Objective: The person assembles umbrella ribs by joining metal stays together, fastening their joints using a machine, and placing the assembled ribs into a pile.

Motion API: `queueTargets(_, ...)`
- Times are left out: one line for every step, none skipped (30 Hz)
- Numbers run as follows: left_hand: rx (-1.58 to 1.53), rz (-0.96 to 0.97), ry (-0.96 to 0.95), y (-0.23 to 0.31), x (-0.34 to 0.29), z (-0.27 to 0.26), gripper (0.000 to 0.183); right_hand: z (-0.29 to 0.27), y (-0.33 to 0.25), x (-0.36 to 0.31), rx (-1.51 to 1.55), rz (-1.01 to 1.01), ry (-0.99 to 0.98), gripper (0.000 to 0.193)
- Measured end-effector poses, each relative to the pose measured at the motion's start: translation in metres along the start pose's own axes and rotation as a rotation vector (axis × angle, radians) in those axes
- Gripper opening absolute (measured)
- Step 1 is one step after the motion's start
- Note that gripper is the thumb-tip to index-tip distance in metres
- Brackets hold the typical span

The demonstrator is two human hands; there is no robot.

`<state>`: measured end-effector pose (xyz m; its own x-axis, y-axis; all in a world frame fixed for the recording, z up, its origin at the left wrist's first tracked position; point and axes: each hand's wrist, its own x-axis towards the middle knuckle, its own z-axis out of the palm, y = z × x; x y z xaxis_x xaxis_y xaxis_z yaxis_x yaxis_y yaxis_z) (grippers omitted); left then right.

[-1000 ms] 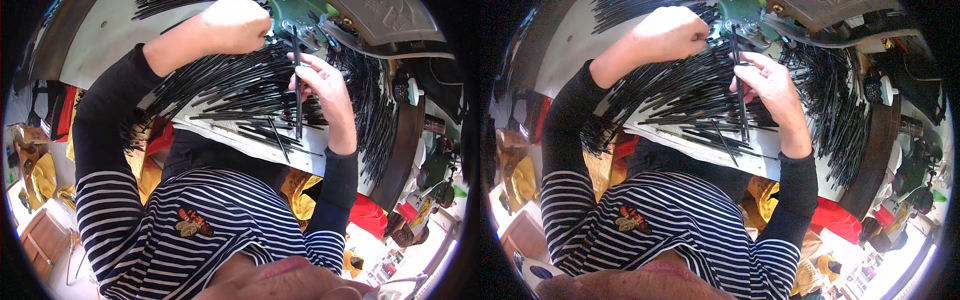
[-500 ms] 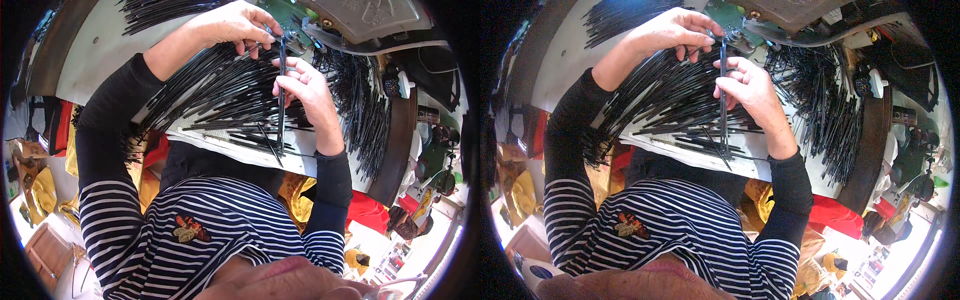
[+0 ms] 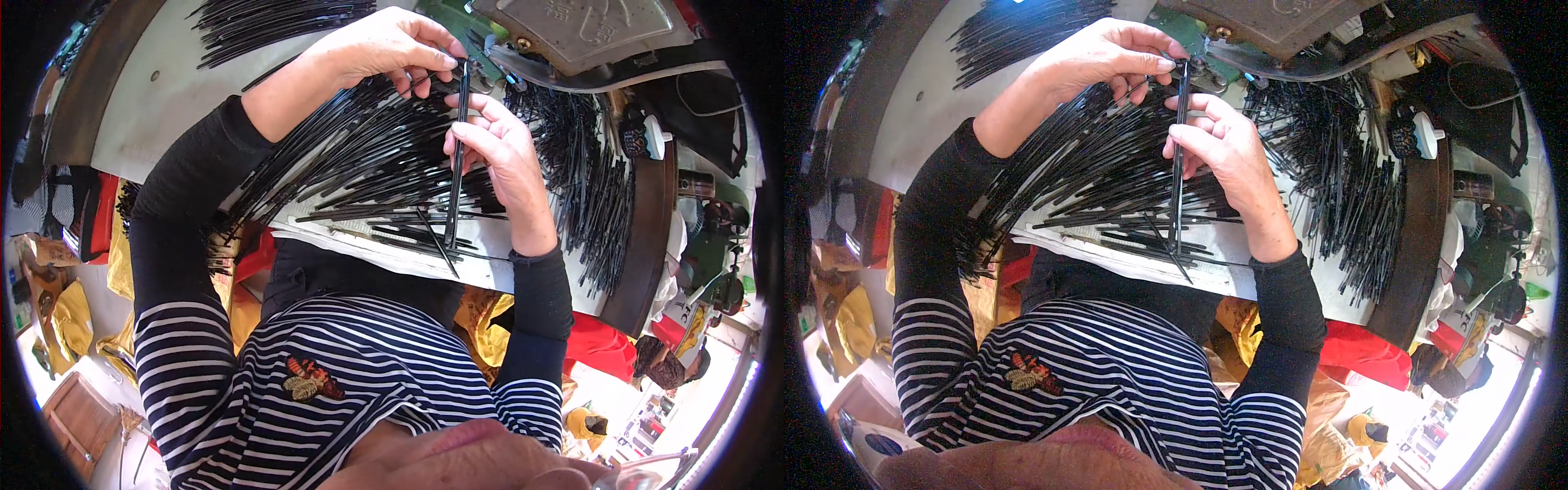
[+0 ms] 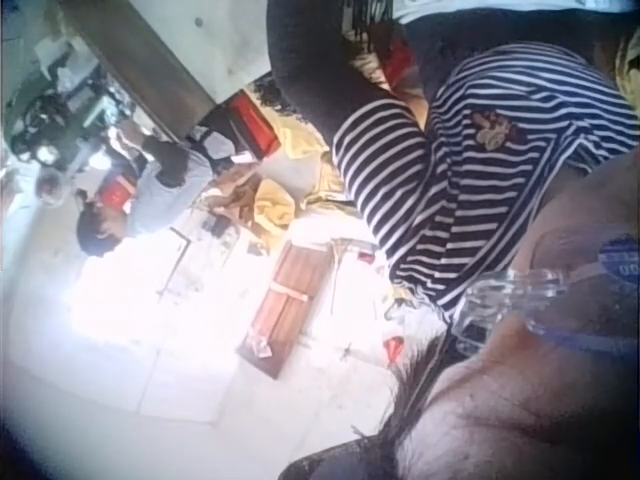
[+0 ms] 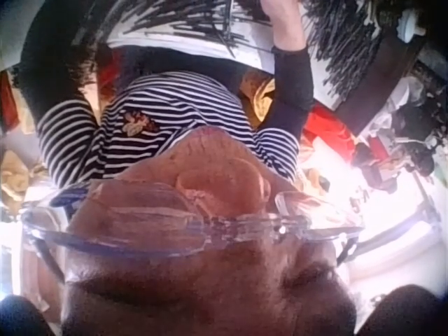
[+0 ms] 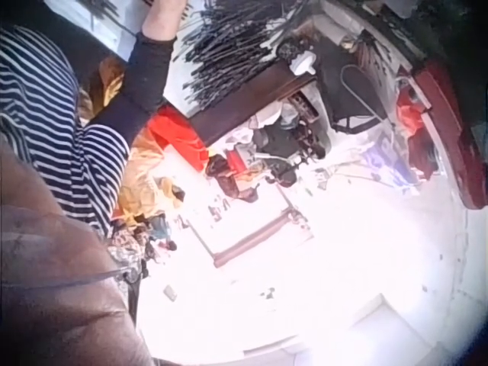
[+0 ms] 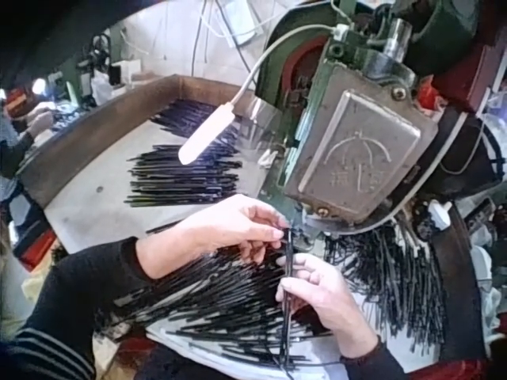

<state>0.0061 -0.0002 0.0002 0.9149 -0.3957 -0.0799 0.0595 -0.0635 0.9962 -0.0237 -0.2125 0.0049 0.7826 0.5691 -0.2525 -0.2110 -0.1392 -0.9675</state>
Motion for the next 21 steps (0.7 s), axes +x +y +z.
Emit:
queueTargets(-0.002,0.029,-0.004,0.0000,0.0006,0.0008,0.035,0.0003,0.0000,-0.0002,0.008,-0.011,0.015,0.036)
queueTargets(-0.004,0.059,-0.009,0.0002,0.0013,0.0016,0.035,0.0005,0.0000,-0.0005,0.015,-0.022,0.029,0.036)
queueTargets(-0.004,0.060,-0.008,0.0007,0.0020,0.0022,0.035,0.0008,0.0001,-0.0002,0.015,-0.023,0.028,0.036)
queueTargets(0.001,0.070,-0.009,0.0012,0.0028,0.0030,0.036,0.0011,0.0001,0.0000,0.031,-0.038,0.037,0.037)
queueTargets(0.006,0.080,-0.011,0.0016,0.0036,0.0037,0.036,0.0012,0.0003,0.0004,0.048,-0.052,0.045,0.037)
queueTargets(0.006,0.081,-0.012,0.0022,0.0047,0.0049,0.036,0.0009,0.0010,0.0005,0.047,-0.052,0.046,0.037)
queueTargets(0.011,0.094,-0.010,0.0029,0.0057,0.0060,0.036,0.0004,0.0020,0.0008,0.055,-0.064,0.067,0.038)
queueTargets(0.016,0.108,-0.008,0.0033,0.0065,0.0069,0.036,-0.0001,0.0029,0.0010,0.063,-0.077,0.087,0.038)
queueTargets(0.016,0.108,-0.008,0.0037,0.0072,0.0077,0.036,-0.0005,0.0032,0.0013,0.063,-0.077,0.087,0.038)
queueTargets(0.033,0.117,-0.005,0.0039,0.0078,0.0084,0.035,-0.0009,0.0035,0.0016,0.061,-0.078,0.091,0.038)
queueTargets(0.050,0.126,-0.002,0.0040,0.0083,0.0088,0.035,-0.0014,0.0036,0.0019,0.059,-0.078,0.096,0.039)
queueTargets(0.050,0.126,-0.002,0.0039,0.0086,0.0088,0.035,-0.0018,0.0040,0.0024,0.059,-0.078,0.096,0.039)
queueTargets(0.067,0.132,-0.004,0.0037,0.0089,0.0086,0.034,-0.0022,0.0044,0.0031,0.055,-0.075,0.088,0.039)
queueTargets(0.085,0.138,-0.006,0.0036,0.0092,0.0086,0.033,-0.0026,0.0045,0.0034,0.052,-0.072,0.080,0.039)
queueTargets(0.083,0.138,-0.006,0.0039,0.0091,0.0087,0.033,-0.0030,0.0045,0.0035,0.052,-0.070,0.080,0.039)
queueTargets(0.097,0.135,-0.007,0.0050,0.0090,0.0088,0.033,-0.0037,0.0043,0.0033,0.071,-0.071,0.072,0.039)
queueTargets(0.111,0.131,-0.008,0.0053,0.0090,0.0090,0.033,-0.0041,0.0041,0.0032,0.091,-0.072,0.065,0.039)
queueTargets(0.110,0.131,-0.007,0.0050,0.0091,0.0087,0.033,-0.0040,0.0037,0.0031,0.091,-0.072,0.063,0.039)
queueTargets(0.116,0.138,-0.007,0.0044,0.0095,0.0083,0.033,-0.0038,0.0033,0.0029,0.099,-0.074,0.060,0.039)
queueTargets(0.121,0.144,-0.007,0.0041,0.0096,0.0080,0.032,-0.0036,0.0030,0.0028,0.108,-0.076,0.058,0.039)
queueTargets(0.120,0.144,-0.009,0.0053,0.0095,0.0085,0.032,-0.0039,0.0030,0.0027,0.107,-0.075,0.059,0.039)
